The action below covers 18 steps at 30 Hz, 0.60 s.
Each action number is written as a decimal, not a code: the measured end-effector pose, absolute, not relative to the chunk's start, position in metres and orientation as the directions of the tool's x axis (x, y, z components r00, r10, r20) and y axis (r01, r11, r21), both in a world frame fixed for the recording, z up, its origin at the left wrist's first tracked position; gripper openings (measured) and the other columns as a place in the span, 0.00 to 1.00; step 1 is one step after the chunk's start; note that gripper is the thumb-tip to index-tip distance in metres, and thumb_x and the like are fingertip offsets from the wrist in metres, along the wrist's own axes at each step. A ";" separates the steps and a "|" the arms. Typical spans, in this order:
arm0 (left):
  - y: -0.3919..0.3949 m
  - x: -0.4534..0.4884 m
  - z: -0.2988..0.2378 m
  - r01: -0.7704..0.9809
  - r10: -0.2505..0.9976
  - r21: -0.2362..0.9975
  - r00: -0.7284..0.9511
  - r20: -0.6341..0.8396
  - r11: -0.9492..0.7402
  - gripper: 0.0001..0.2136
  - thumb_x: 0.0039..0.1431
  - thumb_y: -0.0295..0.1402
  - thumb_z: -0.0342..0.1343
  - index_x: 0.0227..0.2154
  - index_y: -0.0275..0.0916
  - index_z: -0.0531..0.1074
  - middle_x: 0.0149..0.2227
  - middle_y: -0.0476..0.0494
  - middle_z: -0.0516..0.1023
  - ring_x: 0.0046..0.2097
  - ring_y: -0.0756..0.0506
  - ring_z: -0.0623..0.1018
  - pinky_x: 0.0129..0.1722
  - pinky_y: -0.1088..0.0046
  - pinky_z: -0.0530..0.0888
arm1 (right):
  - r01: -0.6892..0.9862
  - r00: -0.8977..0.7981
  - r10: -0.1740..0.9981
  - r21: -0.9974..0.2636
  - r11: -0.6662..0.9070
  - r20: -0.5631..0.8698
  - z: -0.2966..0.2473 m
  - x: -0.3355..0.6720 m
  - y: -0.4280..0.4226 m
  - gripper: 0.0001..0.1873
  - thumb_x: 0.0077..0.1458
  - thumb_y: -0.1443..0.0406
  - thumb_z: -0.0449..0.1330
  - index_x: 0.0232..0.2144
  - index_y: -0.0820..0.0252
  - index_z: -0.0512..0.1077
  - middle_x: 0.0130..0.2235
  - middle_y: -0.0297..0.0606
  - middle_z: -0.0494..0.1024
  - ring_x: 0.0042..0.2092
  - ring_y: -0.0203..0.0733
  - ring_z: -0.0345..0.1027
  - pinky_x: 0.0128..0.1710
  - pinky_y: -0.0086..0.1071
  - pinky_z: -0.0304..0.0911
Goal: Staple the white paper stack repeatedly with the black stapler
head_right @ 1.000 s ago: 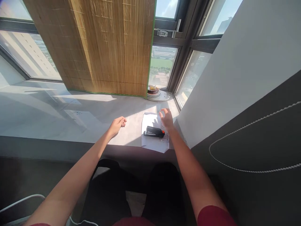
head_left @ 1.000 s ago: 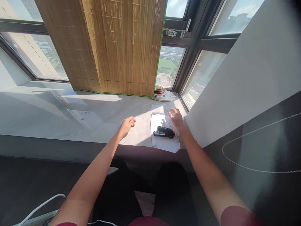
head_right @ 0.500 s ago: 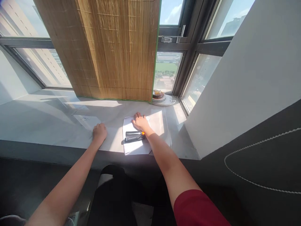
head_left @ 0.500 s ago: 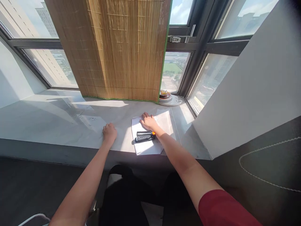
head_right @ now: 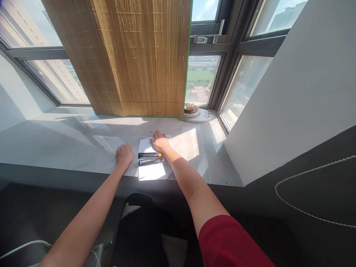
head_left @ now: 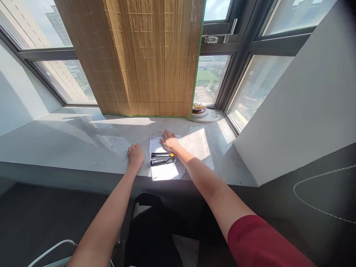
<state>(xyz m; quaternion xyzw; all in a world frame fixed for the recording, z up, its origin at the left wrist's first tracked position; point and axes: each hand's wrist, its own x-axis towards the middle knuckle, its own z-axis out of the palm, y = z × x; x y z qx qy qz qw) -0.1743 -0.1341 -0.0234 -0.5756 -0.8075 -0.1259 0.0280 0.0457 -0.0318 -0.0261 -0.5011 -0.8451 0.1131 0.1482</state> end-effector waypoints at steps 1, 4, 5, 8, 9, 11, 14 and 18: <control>-0.135 -0.175 -0.023 0.938 0.924 0.168 -0.334 0.185 0.305 0.15 0.70 0.23 0.43 0.48 0.35 0.75 0.53 0.22 0.77 0.57 0.26 0.75 0.53 0.52 0.71 | 0.827 -0.439 0.889 -0.328 0.457 0.133 -0.026 0.058 -0.032 0.38 0.80 0.52 0.44 0.78 0.73 0.52 0.81 0.56 0.49 0.82 0.55 0.45 0.81 0.50 0.41; -0.136 -0.177 -0.018 0.939 0.928 0.168 -0.329 0.176 0.301 0.13 0.71 0.24 0.44 0.45 0.36 0.75 0.52 0.23 0.78 0.56 0.27 0.76 0.53 0.52 0.72 | 0.863 -0.378 0.913 -0.299 0.407 0.153 -0.025 0.102 -0.035 0.37 0.79 0.53 0.45 0.77 0.73 0.55 0.80 0.60 0.54 0.81 0.56 0.49 0.79 0.51 0.43; -0.137 -0.177 -0.016 0.940 0.931 0.184 -0.319 0.175 0.287 0.13 0.72 0.25 0.44 0.43 0.37 0.75 0.51 0.25 0.78 0.56 0.28 0.76 0.53 0.52 0.73 | 0.870 -0.357 0.919 -0.298 0.392 0.166 -0.025 0.118 -0.036 0.36 0.78 0.54 0.45 0.76 0.74 0.57 0.79 0.61 0.55 0.80 0.58 0.51 0.79 0.52 0.44; -0.140 -0.164 -0.013 0.945 0.970 0.311 -0.165 0.180 0.103 0.16 0.76 0.28 0.42 0.40 0.40 0.76 0.46 0.31 0.81 0.52 0.33 0.79 0.56 0.53 0.74 | 0.877 -0.310 0.929 -0.319 0.361 0.200 -0.027 0.160 -0.040 0.33 0.78 0.56 0.46 0.72 0.77 0.62 0.77 0.65 0.59 0.78 0.61 0.54 0.78 0.55 0.46; -0.143 -0.154 -0.013 0.929 0.979 0.369 -0.062 0.193 -0.014 0.16 0.76 0.29 0.42 0.40 0.41 0.76 0.45 0.34 0.82 0.51 0.35 0.80 0.57 0.55 0.75 | 0.874 -0.299 0.931 -0.330 0.355 0.211 -0.028 0.168 -0.042 0.32 0.78 0.57 0.46 0.71 0.76 0.64 0.77 0.65 0.60 0.78 0.61 0.55 0.78 0.55 0.47; -0.148 -0.128 -0.015 0.847 0.954 0.461 0.157 0.256 -0.263 0.17 0.76 0.29 0.42 0.43 0.41 0.78 0.47 0.37 0.84 0.53 0.39 0.81 0.59 0.58 0.76 | 0.862 -0.284 0.931 -0.364 0.353 0.230 -0.029 0.176 -0.042 0.29 0.77 0.58 0.48 0.69 0.73 0.67 0.76 0.64 0.62 0.77 0.60 0.56 0.78 0.55 0.47; -0.158 -0.084 -0.017 0.739 0.877 0.482 0.332 0.347 -0.470 0.18 0.75 0.28 0.45 0.58 0.40 0.77 0.62 0.37 0.81 0.64 0.39 0.78 0.67 0.57 0.73 | 0.823 -0.268 0.928 -0.440 0.361 0.260 -0.024 0.174 -0.039 0.27 0.76 0.59 0.49 0.68 0.68 0.69 0.74 0.61 0.67 0.75 0.59 0.60 0.77 0.58 0.49; -0.165 -0.056 -0.016 0.748 0.840 0.382 0.477 0.259 -0.543 0.20 0.78 0.31 0.45 0.63 0.34 0.76 0.71 0.32 0.74 0.72 0.34 0.72 0.75 0.52 0.66 | 0.731 -0.229 0.920 -0.567 0.379 0.319 -0.005 0.177 -0.042 0.27 0.77 0.60 0.43 0.68 0.60 0.70 0.71 0.51 0.73 0.71 0.50 0.67 0.73 0.50 0.60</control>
